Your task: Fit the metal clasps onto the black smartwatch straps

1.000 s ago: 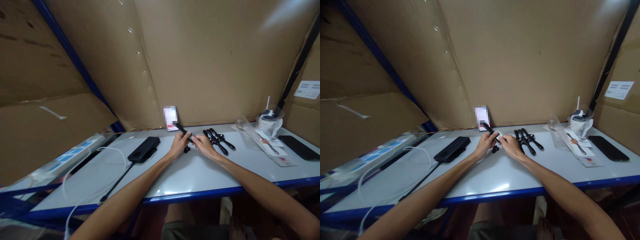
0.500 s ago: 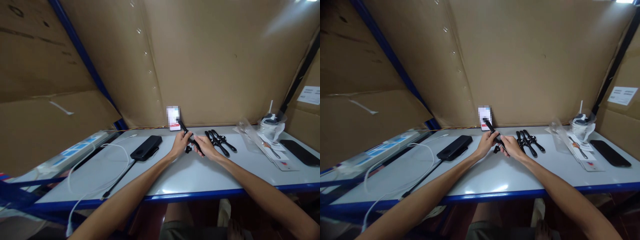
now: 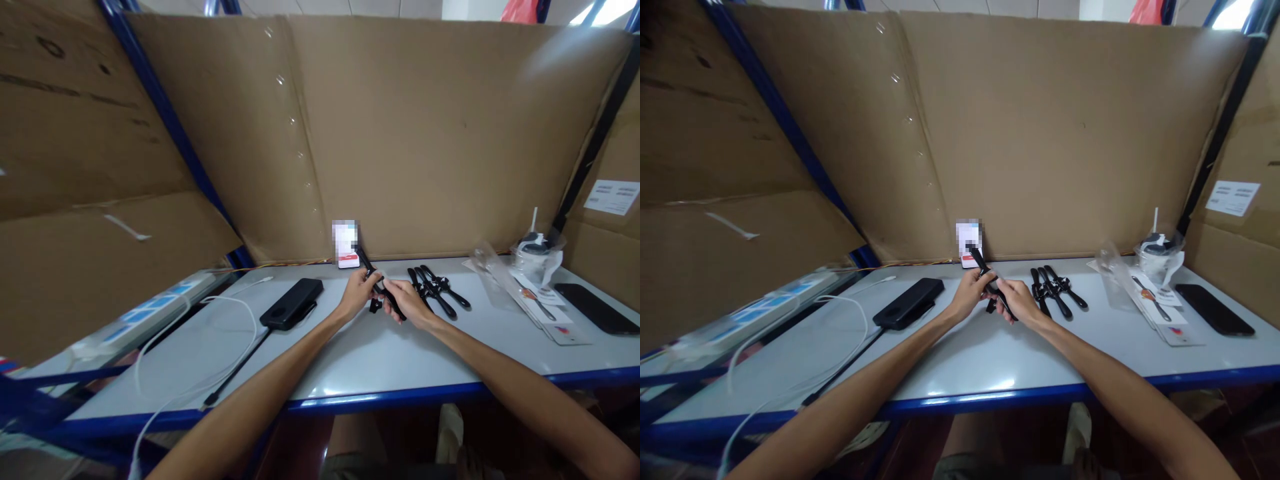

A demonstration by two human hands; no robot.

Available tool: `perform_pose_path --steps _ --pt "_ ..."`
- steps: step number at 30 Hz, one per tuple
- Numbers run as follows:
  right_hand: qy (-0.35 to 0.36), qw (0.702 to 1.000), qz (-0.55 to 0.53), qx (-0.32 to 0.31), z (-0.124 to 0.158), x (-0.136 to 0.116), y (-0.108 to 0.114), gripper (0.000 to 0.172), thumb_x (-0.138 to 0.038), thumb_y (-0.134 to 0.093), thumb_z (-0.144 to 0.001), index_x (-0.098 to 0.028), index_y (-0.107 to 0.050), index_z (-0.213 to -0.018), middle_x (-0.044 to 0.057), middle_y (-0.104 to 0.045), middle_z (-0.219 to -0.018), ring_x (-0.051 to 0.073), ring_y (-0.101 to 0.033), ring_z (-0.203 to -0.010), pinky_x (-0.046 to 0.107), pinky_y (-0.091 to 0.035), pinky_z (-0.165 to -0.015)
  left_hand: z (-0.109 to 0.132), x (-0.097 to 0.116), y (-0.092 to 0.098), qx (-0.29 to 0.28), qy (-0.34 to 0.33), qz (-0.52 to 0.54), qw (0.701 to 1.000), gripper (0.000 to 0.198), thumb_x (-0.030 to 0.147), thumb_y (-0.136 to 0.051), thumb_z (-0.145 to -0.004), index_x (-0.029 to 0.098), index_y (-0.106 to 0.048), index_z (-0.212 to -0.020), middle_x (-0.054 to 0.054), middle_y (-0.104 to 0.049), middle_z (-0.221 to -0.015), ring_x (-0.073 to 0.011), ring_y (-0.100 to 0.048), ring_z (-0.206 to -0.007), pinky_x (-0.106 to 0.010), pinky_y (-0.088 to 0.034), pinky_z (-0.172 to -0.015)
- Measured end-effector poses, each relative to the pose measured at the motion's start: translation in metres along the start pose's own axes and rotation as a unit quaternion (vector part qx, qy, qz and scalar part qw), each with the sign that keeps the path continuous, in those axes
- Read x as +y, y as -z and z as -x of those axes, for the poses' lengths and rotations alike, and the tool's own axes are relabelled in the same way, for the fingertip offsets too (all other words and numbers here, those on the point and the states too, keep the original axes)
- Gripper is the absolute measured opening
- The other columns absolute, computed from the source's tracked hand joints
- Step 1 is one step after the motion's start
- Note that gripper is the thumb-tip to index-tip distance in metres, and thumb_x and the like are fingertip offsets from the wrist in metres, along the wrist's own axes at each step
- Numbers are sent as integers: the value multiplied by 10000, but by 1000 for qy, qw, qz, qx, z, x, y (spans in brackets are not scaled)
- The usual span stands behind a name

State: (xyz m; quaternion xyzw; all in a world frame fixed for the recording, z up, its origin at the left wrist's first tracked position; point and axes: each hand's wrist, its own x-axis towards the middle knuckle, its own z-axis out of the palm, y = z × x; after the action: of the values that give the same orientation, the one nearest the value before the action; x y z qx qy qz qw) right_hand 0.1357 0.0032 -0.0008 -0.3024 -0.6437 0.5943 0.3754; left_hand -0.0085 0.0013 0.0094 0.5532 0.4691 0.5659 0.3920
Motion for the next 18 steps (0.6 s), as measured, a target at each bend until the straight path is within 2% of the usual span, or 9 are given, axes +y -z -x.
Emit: perform_pose_path --steps 4,8,12,18 --pt "-2 1000 -3 -4 0 2 -1 508 -683 -448 -876 -189 -506 -775 -44 -546 -470 77 -402 -290 188 -266 -281 -1 -3 0 -5 -13 18 1000 329 453 -678 -725 167 -518 -695 43 -534 -523 -90 -527 -415 -188 -395 -412" --pt "-9 1000 11 -10 0 2 -1 537 -702 -430 -874 -184 -516 -761 -55 -509 -454 63 -336 -281 192 -222 -280 -1 -6 1 -22 -11 21 999 342 473 -653 -756 169 -509 -696 37 -538 -517 -91 -528 -406 -186 -376 -407" --pt "-14 1000 14 1 0 3 -1 513 -677 -451 -878 -186 -521 -750 -74 -445 -461 60 -299 -307 200 -195 -295 -2 -10 1 -6 -8 18 1000 342 474 -655 -759 171 -506 -707 43 -533 -519 -85 -519 -400 -182 -363 -406" --pt "12 999 31 31 -2 6 -2 487 -632 -455 -891 -193 -515 -689 -58 -415 -476 81 -349 -381 218 -261 -383 -3 -13 0 17 -10 22 1000 348 478 -675 -747 163 -526 -721 47 -522 -527 -76 -503 -403 -180 -353 -412"
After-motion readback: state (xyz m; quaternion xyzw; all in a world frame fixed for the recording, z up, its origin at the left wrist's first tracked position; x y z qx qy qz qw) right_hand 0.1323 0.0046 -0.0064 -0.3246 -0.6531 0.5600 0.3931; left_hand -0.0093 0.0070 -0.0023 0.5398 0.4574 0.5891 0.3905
